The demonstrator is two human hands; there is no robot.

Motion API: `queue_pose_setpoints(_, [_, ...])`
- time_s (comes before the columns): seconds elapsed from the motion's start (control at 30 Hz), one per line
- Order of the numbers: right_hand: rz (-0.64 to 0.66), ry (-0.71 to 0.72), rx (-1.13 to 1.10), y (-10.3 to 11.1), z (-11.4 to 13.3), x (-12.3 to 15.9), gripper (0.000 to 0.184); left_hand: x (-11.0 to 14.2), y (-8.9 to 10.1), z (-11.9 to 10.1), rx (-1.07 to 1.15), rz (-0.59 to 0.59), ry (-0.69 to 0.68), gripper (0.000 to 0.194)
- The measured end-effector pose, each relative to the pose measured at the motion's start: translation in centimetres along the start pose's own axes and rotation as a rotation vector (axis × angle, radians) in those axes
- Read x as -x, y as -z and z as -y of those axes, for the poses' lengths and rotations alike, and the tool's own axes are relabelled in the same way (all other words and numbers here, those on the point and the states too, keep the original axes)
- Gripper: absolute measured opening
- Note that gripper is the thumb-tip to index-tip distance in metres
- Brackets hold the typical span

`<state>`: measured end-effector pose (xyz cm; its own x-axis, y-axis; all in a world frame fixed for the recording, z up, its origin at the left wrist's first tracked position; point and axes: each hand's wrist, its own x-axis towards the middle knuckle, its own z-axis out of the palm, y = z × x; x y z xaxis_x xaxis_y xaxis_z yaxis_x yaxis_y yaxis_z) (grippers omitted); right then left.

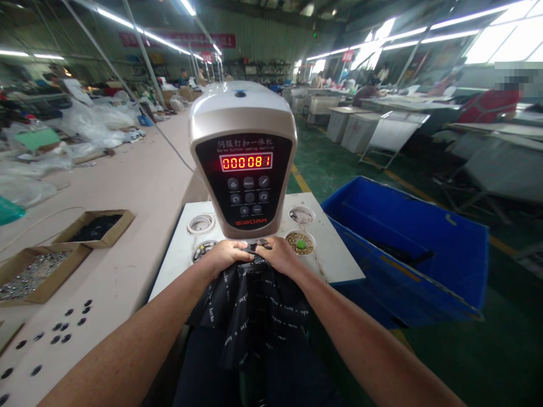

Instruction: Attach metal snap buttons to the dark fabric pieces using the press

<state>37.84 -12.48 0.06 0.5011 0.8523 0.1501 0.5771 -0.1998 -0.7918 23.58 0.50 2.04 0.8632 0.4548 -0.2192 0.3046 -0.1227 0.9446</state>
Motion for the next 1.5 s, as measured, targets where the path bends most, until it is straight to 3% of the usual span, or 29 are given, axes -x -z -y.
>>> queue_pose_setpoints(0.17, [0.002,0.013,0.044,-0.3,-0.2,0.0,0.02,-0.1,0.9,0.3,-0.079,0.007,0.052,0.031])
queue_pose_setpoints(0.4, [-0.011,0.012,0.093,-0.4,-0.3,0.2,0.018,-0.2,2.1,2.3,-0.096,0.068,0.052,0.043])
queue_pose_setpoints(0.87, [-0.037,0.008,0.146,-0.7,-0.8,0.2,0.022,0.0,1.6,3.6,0.042,0.044,0.057,0.04])
queue_pose_setpoints(1.5, [-0.004,0.003,0.112,-0.5,-0.7,0.2,0.02,0.4,1.3,3.2,0.073,0.011,0.091,0.042])
